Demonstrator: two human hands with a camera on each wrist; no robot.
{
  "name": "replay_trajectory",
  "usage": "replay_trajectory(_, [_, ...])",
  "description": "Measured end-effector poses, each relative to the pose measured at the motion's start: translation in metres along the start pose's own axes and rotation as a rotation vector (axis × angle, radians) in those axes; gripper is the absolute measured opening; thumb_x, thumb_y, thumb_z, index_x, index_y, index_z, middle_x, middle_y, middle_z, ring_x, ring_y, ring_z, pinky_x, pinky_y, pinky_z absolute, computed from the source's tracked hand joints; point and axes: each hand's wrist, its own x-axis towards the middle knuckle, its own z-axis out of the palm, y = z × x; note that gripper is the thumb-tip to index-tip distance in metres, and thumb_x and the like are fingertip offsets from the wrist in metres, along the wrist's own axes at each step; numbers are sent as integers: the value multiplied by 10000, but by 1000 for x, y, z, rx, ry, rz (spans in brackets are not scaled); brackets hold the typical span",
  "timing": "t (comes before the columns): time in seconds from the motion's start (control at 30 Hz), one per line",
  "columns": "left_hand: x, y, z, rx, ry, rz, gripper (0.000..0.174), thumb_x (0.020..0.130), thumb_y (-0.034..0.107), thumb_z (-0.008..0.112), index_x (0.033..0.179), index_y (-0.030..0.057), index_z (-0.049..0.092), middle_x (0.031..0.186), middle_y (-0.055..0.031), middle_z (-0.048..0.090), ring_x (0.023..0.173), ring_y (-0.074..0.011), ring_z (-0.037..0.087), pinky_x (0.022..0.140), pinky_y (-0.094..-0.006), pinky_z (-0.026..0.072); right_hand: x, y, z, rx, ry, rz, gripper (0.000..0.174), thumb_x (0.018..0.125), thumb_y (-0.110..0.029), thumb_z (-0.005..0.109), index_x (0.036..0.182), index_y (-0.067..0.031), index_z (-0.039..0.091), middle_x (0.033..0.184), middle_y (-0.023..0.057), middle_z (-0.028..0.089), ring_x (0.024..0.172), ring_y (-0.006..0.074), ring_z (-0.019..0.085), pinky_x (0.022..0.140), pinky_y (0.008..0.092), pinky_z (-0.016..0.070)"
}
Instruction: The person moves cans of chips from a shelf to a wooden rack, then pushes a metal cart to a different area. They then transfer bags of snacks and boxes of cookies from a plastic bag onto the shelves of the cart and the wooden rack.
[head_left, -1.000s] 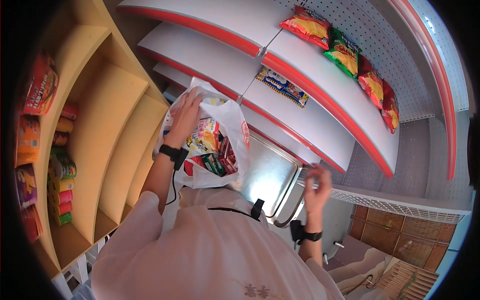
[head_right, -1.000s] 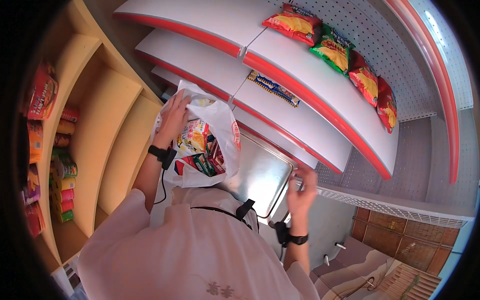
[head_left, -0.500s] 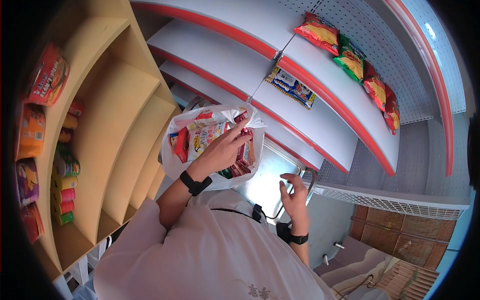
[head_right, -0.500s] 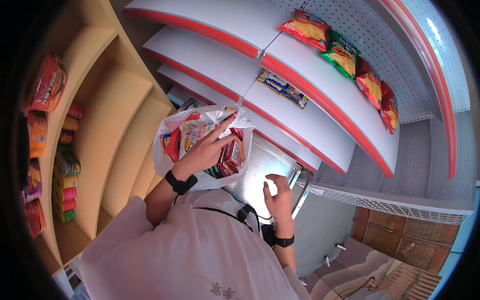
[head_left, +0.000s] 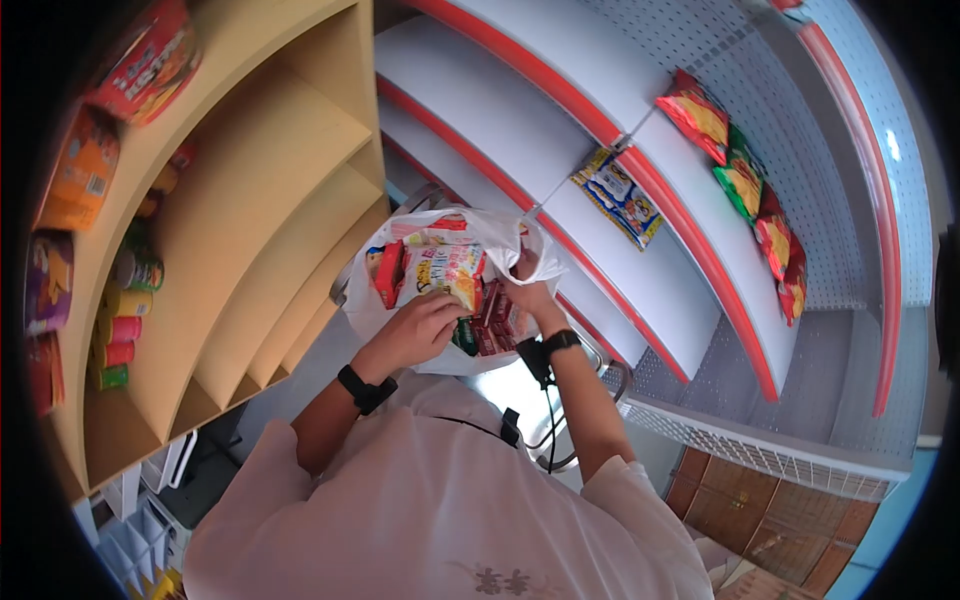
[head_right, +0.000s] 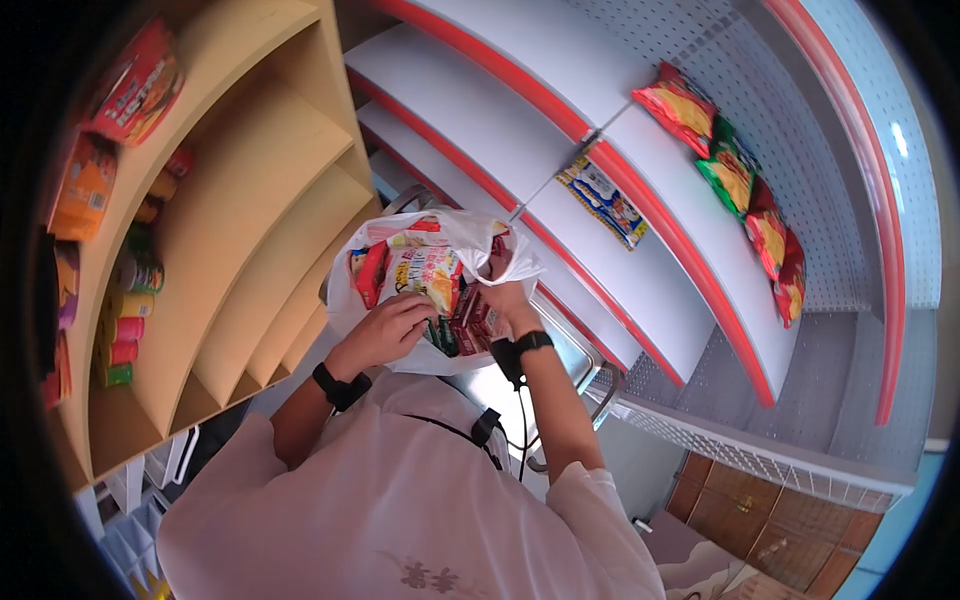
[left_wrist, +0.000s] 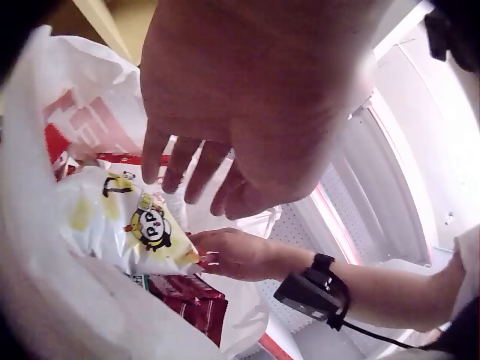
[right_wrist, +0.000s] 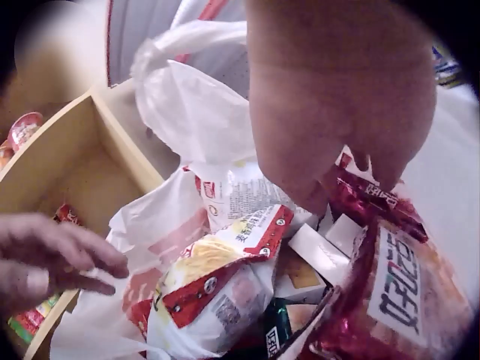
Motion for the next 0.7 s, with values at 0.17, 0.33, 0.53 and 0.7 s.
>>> replay_trajectory(0.17, [-48, -36, 28, 248, 141, -171, 323, 837, 195, 585, 1117, 34, 563, 1259, -212, 456, 1126, -366, 493, 938, -429, 432, 32, 16, 7, -191, -170, -201, 413, 759, -168, 598, 1119, 26, 537, 1151, 252, 549, 1094, 422, 507, 941, 485, 389])
replay_trajectory(0.33, [-81, -46, 30, 65, -427, -559, 400, 891, 332, 524, 1174, 49, 534, 1220, -241, 483, 1082, -393, 515, 910, -441, 437, 64, -11, 13, -120, -126, -122, 447, 765, -189, 595, 1153, 17, 516, 1171, 254, 539, 1111, 427, 493, 972, 486, 362])
replay_trajectory(0.53, [-74, -38, 33, 82, -14, -538, 449, 891, 323, 529, 1192, -7, 493, 1254, -259, 459, 1097, -400, 506, 925, -444, 428, -34, -11, -2, -36, -11, 55, 487, 772, -215, 592, 1195, 7, 492, 1196, 256, 528, 1131, 431, 475, 1008, 488, 329])
replay_trajectory(0.7, [-27, -45, 19, 265, 207, -319, 623, 803, 272, 646, 1296, -14, 394, 1354, -241, 353, 1244, -409, 373, 989, -465, 378, -20, -25, -2, -47, 55, 207, 572, 776, -200, 609, 1263, 24, 412, 1285, 264, 444, 1195, 434, 414, 1030, 480, 312])
